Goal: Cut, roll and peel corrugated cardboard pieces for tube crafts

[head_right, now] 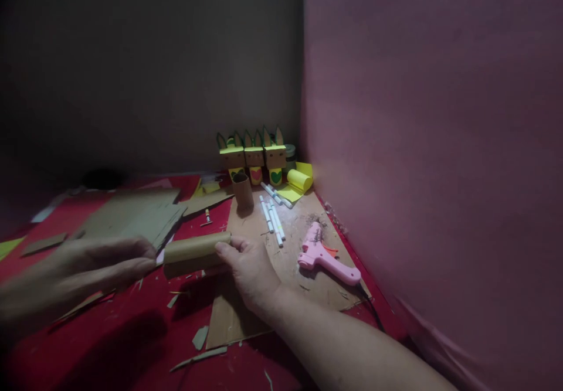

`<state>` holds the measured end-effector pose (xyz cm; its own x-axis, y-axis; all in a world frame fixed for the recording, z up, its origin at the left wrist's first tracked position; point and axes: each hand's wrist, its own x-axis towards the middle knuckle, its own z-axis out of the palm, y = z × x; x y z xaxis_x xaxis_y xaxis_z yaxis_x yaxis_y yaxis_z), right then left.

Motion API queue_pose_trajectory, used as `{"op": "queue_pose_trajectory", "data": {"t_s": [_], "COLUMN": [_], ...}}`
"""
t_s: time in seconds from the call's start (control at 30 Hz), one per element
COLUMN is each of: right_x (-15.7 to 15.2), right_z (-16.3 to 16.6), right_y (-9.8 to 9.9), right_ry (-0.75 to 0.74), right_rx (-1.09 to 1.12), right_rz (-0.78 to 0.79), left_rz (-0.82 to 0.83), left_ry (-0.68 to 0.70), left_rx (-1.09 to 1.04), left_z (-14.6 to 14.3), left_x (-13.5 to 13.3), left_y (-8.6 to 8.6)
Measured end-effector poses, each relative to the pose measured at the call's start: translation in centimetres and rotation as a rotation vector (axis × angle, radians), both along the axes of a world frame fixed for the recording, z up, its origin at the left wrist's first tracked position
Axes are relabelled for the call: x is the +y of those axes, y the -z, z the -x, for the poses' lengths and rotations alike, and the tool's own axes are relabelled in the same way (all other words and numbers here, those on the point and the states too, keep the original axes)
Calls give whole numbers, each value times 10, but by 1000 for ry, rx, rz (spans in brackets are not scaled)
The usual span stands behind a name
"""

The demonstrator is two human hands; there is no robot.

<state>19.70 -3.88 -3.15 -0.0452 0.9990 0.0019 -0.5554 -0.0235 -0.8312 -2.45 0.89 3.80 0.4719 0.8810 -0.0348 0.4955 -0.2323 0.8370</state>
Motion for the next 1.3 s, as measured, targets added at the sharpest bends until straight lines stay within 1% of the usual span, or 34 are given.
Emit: {"op": "queue_pose_trajectory", "data": {"t_s": [0.07,0.1,0.2,0.3,0.4,0.47,0.57,0.63,0.83,0.93,1.03,1.1,1.2,1.3], "right_x": [0,0,-1,-3,-6,-8,-9,-8,-6,-7,-10,-12,-15,-17], "right_z": [0,0,0,0,-1,-1,-2,-2,-1,0,1,0,-1,-1], "right_y": [0,1,3,3,2,1,0,-1,1,3,3,0,-6,-10], "right_ry": [7,18,22,30,51,64,89,79,-58,-54,-56,-16,102,160], "right_rx": [2,-1,-45,-121,-169,-197,-247,-250,-115,-42,-40,-93,-199,-284], "right_rz": [-9,-12,-1,7,1,1,29,49,62,18,-42,-44,5,29], "left_rz": [17,34,221,301,361,370,266,236,360,386,408,426,440,446], "left_ry": [19,18,8,-37,-72,-85,-78,-79,-102,-112,-100,-93,-112,-132], "left_rx": [19,-6,-40,-110,-198,-227,-226,-221,-263,-311,-340,-352,-371,-369], "left_z": [-15,-21,-32,-36,-35,-34,-33,-33,-31,-30,-29,-29,-28,-26], "left_x": [5,5,-3,-11,-14,-13,-11,-10,-6,-3,-1,-1,0,1], "left_y": [8,14,31,40,42,42,43,44,50,52,52,52,52,53]}}
